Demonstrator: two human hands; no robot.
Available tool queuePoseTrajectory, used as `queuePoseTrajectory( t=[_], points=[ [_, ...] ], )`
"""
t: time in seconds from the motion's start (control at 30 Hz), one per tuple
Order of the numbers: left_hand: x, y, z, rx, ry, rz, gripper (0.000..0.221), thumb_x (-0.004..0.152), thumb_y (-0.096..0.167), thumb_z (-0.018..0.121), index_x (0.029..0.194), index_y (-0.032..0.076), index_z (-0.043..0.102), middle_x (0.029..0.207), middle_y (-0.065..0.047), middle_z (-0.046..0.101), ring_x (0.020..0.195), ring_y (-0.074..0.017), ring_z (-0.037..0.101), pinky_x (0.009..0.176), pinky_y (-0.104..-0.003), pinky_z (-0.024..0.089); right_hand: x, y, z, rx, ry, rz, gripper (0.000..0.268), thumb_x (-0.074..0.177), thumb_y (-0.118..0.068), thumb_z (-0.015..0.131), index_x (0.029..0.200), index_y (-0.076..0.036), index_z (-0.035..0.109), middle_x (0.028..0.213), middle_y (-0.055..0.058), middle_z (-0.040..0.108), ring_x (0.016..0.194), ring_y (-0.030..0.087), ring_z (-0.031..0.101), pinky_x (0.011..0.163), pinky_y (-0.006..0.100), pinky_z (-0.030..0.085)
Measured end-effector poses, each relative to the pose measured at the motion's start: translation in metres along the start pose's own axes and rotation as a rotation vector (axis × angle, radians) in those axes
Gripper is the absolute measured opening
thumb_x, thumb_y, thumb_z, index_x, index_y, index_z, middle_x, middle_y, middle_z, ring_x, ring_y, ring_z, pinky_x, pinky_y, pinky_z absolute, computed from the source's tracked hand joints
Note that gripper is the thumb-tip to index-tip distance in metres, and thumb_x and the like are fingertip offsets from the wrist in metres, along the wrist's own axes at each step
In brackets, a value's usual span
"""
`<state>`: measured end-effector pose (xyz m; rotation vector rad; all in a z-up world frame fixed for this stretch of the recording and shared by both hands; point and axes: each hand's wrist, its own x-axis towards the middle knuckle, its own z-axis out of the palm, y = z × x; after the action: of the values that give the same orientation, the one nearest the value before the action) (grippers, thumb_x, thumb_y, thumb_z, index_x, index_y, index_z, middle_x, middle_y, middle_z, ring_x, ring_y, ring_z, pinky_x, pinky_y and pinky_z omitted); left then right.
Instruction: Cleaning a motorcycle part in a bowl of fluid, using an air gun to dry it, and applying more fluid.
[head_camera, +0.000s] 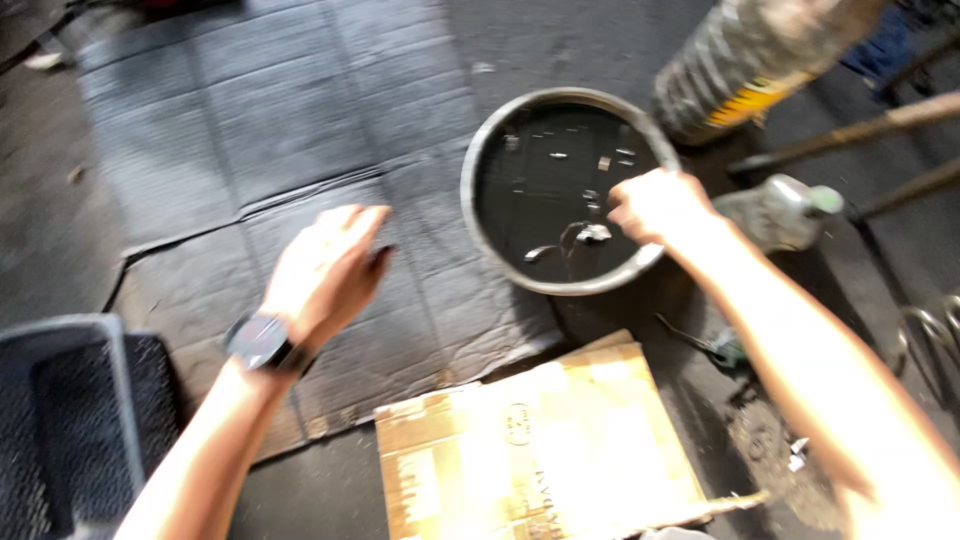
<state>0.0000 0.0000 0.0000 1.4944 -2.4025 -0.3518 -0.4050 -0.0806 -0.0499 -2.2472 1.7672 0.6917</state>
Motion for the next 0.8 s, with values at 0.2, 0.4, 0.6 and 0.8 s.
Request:
queuePoseTrajectory(
  t=[0.2,0.4,0.6,0.8],
  points=[
    [0.124,0.061,0.155,0.307,-0.411,0.141,0.012,0.082,0.011,0.067,0.09,0.005,0.074,0.097,-0.016,0.072,0.094,-0.0324,0.072,0.074,-0.045,0.06,0.032,0.0,0.127,0.173,0.455,-0.342,0.034,0.082,-0.011,0.066,0.114,-0.015,0.076,0.108,0.014,0.066,0.101,0.033,0.067,0.07,0.045,0.057],
    [0.139,0.099,0.265,0.198,-0.356,-0.05,0.013,0.085,0.016,0.068,0.092,0.006,0.074,0.097,-0.015,0.073,0.093,-0.0311,0.072,0.074,-0.043,0.06,0.025,0.013,0.112,0.357,0.483,-0.311,0.024,0.078,-0.017,0.07,0.1,-0.006,0.069,0.101,0.012,0.061,0.098,0.033,0.064,0.078,0.047,0.057],
    [0.117,0.111,0.297,0.171,-0.183,0.046,0.006,0.089,0.014,0.071,0.091,0.008,0.072,0.095,-0.014,0.069,0.088,-0.0301,0.072,0.07,-0.042,0.059,0.038,0.021,0.145,0.237,0.473,-0.441,0.023,0.087,-0.008,0.062,0.109,-0.008,0.069,0.103,0.015,0.062,0.101,0.033,0.065,0.073,0.043,0.058],
    [0.114,0.112,0.287,-0.09,-0.06,-0.257,0.021,0.08,0.013,0.077,0.095,0.0,0.069,0.101,-0.02,0.068,0.089,-0.036,0.07,0.077,-0.042,0.058,0.038,0.016,0.136,0.131,0.49,-0.389,0.023,0.08,-0.008,0.064,0.102,-0.011,0.067,0.097,0.014,0.066,0.096,0.034,0.066,0.071,0.044,0.058]
  ],
)
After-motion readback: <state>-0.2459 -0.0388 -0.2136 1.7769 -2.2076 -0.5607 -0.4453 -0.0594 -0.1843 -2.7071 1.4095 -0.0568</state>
